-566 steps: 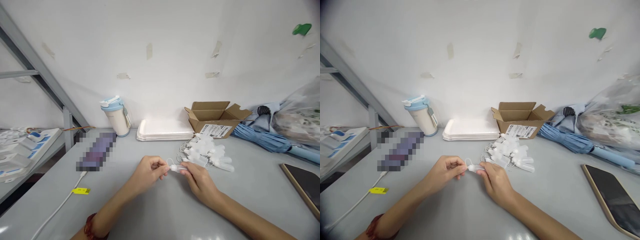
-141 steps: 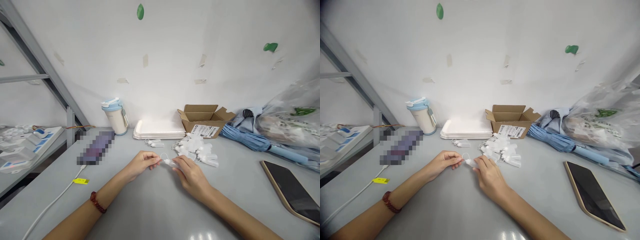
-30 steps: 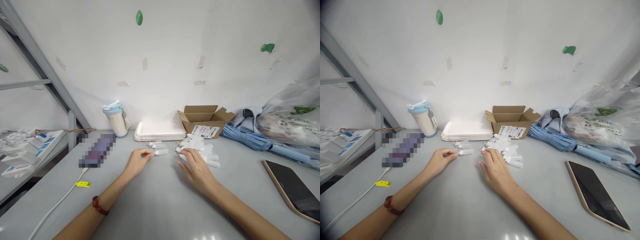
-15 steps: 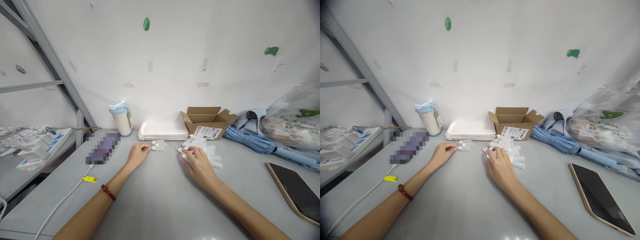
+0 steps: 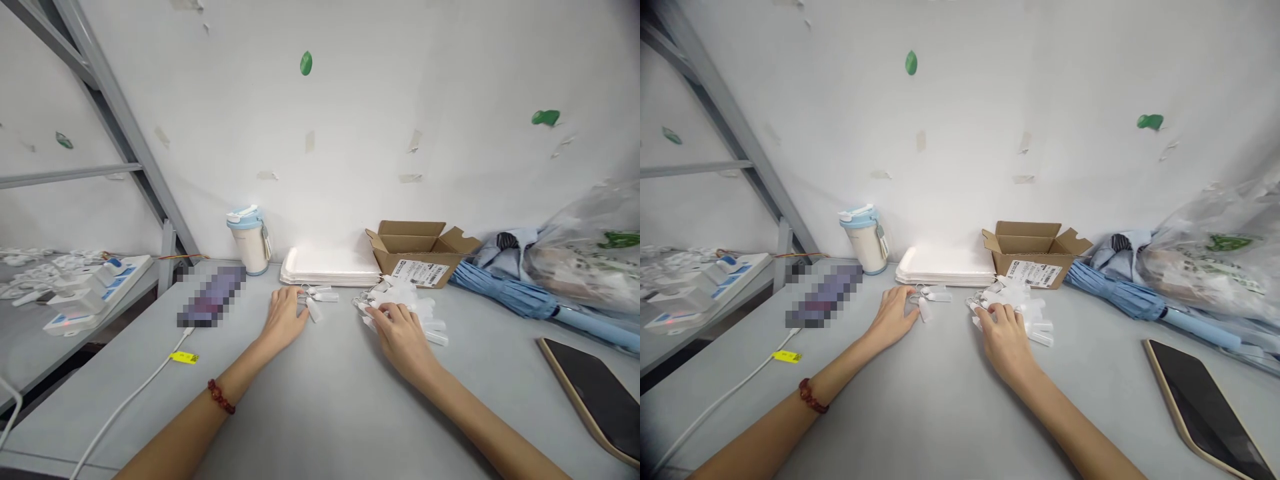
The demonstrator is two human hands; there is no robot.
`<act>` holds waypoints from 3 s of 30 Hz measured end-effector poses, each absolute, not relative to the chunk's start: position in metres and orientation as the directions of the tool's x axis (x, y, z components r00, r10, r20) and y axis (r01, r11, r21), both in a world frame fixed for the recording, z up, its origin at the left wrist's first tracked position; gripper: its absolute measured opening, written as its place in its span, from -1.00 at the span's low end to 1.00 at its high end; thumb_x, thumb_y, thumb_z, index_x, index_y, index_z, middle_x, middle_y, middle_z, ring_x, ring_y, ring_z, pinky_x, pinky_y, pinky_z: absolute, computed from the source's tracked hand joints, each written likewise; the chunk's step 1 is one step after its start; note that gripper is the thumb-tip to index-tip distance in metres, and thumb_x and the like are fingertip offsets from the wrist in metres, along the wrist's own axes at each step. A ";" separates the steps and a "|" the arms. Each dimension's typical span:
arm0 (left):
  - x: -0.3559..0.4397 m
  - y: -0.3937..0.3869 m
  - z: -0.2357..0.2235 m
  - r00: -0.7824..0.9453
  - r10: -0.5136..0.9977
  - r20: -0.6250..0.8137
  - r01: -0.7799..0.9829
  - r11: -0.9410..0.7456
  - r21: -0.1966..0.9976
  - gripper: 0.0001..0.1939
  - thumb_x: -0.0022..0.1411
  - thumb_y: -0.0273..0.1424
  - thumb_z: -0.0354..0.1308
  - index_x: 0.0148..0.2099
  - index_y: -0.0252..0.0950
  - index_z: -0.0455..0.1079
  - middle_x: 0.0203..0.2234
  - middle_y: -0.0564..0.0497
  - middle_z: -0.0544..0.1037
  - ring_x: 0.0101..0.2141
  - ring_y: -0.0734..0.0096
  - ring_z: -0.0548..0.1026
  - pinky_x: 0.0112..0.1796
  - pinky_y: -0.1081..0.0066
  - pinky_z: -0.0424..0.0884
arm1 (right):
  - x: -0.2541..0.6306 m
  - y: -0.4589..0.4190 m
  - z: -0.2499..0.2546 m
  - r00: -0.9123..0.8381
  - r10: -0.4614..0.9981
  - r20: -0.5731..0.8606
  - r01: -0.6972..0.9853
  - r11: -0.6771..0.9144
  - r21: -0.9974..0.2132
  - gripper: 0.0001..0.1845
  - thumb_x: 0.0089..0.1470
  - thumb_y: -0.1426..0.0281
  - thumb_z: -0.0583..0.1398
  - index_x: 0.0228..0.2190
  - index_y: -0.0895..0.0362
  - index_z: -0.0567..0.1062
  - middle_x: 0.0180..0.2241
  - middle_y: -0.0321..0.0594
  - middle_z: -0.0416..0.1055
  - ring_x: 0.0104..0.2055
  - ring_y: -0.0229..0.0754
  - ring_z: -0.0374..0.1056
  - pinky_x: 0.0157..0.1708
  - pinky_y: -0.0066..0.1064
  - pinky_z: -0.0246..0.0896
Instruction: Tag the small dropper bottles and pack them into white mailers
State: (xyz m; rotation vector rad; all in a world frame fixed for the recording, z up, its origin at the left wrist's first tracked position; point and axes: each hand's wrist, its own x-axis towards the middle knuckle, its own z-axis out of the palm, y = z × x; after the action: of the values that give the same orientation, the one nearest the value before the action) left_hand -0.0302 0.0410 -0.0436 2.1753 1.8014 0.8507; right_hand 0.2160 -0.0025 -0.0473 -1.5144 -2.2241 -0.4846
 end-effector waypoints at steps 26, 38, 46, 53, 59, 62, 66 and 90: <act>-0.014 0.020 -0.027 0.093 0.941 0.327 0.679 -0.300 0.670 -0.94 0.12 -0.40 0.03 -0.30 -0.24 0.23 -0.36 0.00 0.40 -0.24 0.27 0.36 -0.24 0.30 0.29 | 0.216 -0.010 -0.021 -0.126 0.706 0.697 0.747 0.530 -0.401 -0.78 0.22 0.38 -0.05 -0.22 0.15 0.36 -0.37 -0.14 0.39 -0.32 -0.16 0.33 -0.37 -0.35 0.25; 0.003 -0.004 -0.010 0.438 0.894 0.092 0.438 -0.301 0.847 -0.80 0.19 -0.34 0.00 -0.38 -0.29 0.39 -0.44 0.05 0.44 -0.39 0.42 0.34 -0.36 0.47 0.21 | 0.208 -0.019 -0.025 -0.215 0.686 0.695 0.681 0.615 -0.396 -0.80 0.20 0.45 -0.02 -0.17 0.14 0.34 -0.35 -0.15 0.38 -0.31 -0.18 0.34 -0.35 -0.38 0.25; 0.003 -0.002 -0.014 0.489 0.868 -0.085 0.285 -0.068 0.956 -0.77 0.12 -0.23 0.07 -0.37 -0.31 0.36 -0.52 0.09 0.34 -0.50 0.50 0.24 -0.46 0.49 0.15 | 0.211 -0.018 -0.023 -0.209 0.688 0.695 0.691 0.607 -0.393 -0.80 0.21 0.44 -0.04 -0.19 0.13 0.35 -0.36 -0.14 0.38 -0.33 -0.17 0.34 -0.37 -0.37 0.25; 0.002 0.000 -0.012 0.457 0.887 -0.069 0.207 -0.030 0.978 -0.74 0.09 -0.21 0.12 -0.42 -0.32 0.36 -0.55 0.10 0.33 -0.48 0.49 0.25 -0.41 0.49 0.17 | 0.211 -0.018 -0.023 -0.214 0.687 0.694 0.686 0.611 -0.394 -0.80 0.21 0.43 -0.04 -0.20 0.13 0.35 -0.36 -0.14 0.38 -0.33 -0.17 0.34 -0.36 -0.37 0.25; 0.001 0.002 -0.016 0.456 0.885 -0.088 0.180 0.005 0.984 -0.73 0.08 -0.20 0.14 -0.36 -0.33 0.42 -0.49 0.05 0.40 -0.45 0.48 0.28 -0.42 0.49 0.18 | 0.210 -0.019 -0.023 -0.206 0.718 0.665 0.680 0.594 -0.430 -0.80 0.22 0.42 -0.04 -0.20 0.12 0.35 -0.38 -0.17 0.38 -0.37 -0.20 0.32 -0.41 -0.40 0.24; 0.000 0.003 -0.017 0.457 0.885 -0.091 0.168 0.015 0.986 -0.73 0.08 -0.21 0.15 -0.36 -0.34 0.43 -0.51 0.06 0.38 -0.46 0.49 0.25 -0.43 0.49 0.16 | 0.210 -0.020 -0.024 -0.211 0.728 0.653 0.676 0.591 -0.441 -0.80 0.22 0.43 -0.04 -0.20 0.12 0.35 -0.37 -0.16 0.37 -0.36 -0.19 0.32 -0.40 -0.39 0.24; 0.000 0.003 -0.016 0.458 0.886 -0.078 0.178 -0.005 0.984 -0.73 0.08 -0.20 0.14 -0.36 -0.34 0.44 -0.53 0.06 0.36 -0.46 0.48 0.26 -0.42 0.49 0.17 | 0.209 -0.020 -0.023 -0.212 0.726 0.654 0.675 0.593 -0.440 -0.79 0.22 0.41 -0.05 -0.20 0.12 0.35 -0.39 -0.16 0.38 -0.37 -0.18 0.33 -0.41 -0.39 0.24; -0.002 0.004 -0.017 0.478 0.874 -0.084 0.184 -0.006 0.983 -0.76 0.10 -0.24 0.15 -0.35 -0.33 0.46 -0.49 0.06 0.43 -0.42 0.45 0.32 -0.37 0.48 0.20 | 0.210 -0.020 -0.022 -0.197 0.742 0.640 0.664 0.582 -0.470 -0.79 0.22 0.40 -0.04 -0.22 0.13 0.37 -0.39 -0.19 0.38 -0.38 -0.21 0.32 -0.40 -0.42 0.22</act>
State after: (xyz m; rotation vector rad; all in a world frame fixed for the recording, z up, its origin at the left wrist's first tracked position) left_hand -0.0016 0.0037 -0.0174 1.5053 0.9668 0.7079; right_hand 0.2104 -0.0197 -0.0223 -1.1302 -1.9176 0.1104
